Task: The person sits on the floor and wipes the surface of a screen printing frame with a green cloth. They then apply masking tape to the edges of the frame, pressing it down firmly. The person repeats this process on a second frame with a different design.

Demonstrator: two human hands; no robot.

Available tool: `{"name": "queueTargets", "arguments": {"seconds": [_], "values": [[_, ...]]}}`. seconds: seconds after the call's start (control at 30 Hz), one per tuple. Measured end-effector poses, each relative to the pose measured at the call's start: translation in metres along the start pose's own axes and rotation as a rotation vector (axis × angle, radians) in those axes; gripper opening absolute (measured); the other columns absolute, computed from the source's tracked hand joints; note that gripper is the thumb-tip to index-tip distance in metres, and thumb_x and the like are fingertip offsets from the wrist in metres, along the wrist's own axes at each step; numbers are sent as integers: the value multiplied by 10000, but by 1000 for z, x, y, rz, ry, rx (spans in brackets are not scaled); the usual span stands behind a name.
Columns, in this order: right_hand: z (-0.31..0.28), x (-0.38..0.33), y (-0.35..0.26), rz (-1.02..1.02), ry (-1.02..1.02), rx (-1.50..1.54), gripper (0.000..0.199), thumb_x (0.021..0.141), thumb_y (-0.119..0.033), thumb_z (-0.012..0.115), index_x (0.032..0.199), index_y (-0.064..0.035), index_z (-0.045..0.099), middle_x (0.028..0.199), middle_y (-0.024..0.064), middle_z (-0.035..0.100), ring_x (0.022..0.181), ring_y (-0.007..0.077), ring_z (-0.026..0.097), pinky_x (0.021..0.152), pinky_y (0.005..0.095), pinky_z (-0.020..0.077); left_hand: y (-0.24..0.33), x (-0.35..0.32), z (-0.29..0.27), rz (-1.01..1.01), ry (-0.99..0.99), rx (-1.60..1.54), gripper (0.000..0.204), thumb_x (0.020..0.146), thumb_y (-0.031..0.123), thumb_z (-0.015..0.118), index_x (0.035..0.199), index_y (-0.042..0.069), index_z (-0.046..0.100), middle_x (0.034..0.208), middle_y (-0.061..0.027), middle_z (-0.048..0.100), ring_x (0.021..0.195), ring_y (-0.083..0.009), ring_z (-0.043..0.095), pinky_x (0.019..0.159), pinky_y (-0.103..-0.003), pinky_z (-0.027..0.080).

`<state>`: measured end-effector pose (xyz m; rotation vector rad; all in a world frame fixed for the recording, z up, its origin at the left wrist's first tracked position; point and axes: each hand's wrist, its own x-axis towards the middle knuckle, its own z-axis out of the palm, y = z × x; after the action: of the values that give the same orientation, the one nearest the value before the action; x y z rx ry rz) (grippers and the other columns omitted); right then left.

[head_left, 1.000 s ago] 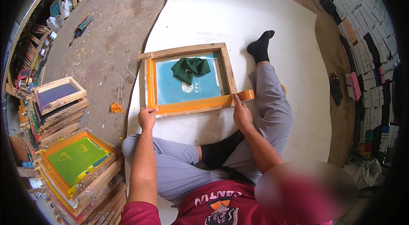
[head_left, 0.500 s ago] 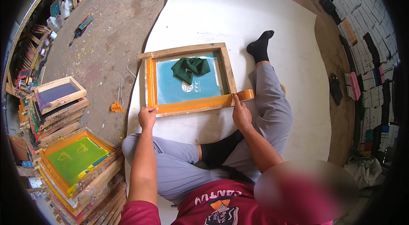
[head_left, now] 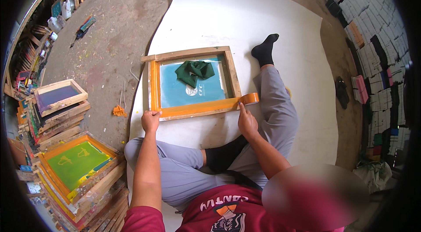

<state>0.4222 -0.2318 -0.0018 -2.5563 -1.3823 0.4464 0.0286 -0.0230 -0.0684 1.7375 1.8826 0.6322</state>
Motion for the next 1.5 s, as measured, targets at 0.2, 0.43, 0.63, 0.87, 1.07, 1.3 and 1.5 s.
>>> {"name": "queueTargets", "arguments": {"seconds": [0.2,0.43,0.63,0.87,1.07,1.3,1.5], "values": [[0,-13,2,10,0,-22,519,1051,-170,492,1569,-204,482,1038,243,710,910,460,720,817,578,567,5,-1,-3,-12,-8,28,291,795,314,904,826,40,807,956,-158,740,878,-361,727,824,-457,566],[-18,-14,3,39,-82,-42,599,996,-100,494,1586,-194,439,1155,219,703,1010,438,712,888,566,552,11,-3,-5,-24,-21,18,298,799,318,902,819,37,806,956,-165,740,883,-370,727,827,-465,564],[-52,51,20,74,159,158,517,908,-279,743,1397,-177,609,1097,220,742,1041,425,713,905,531,555,3,0,-1,-7,-4,37,311,800,325,905,823,32,802,942,-171,734,870,-373,723,812,-465,561],[-82,112,36,113,-209,-57,468,781,-499,817,1085,-145,784,1084,158,777,1051,368,735,902,489,562,-8,5,3,-61,-36,-3,313,794,308,914,821,21,793,933,-168,726,855,-363,719,800,-463,558],[-90,106,63,11,-157,67,455,804,-453,842,1049,-78,762,924,169,763,927,332,744,826,459,564,1,-1,-1,9,11,9,300,794,288,914,814,15,790,913,-158,718,831,-350,714,789,-449,555],[-98,148,60,-43,40,443,410,918,-356,806,1121,-15,702,835,170,697,794,282,681,774,396,532,1,-3,-5,7,14,-12,294,800,254,909,798,-5,769,887,-149,706,804,-329,700,776,-429,551],[-48,232,56,-11,247,415,410,962,-317,744,1238,-33,637,1066,293,727,1102,482,676,887,530,526,0,-4,-5,-17,-1,-102,296,811,208,911,809,-36,745,854,-133,713,770,-270,697,750,-386,553]]}}
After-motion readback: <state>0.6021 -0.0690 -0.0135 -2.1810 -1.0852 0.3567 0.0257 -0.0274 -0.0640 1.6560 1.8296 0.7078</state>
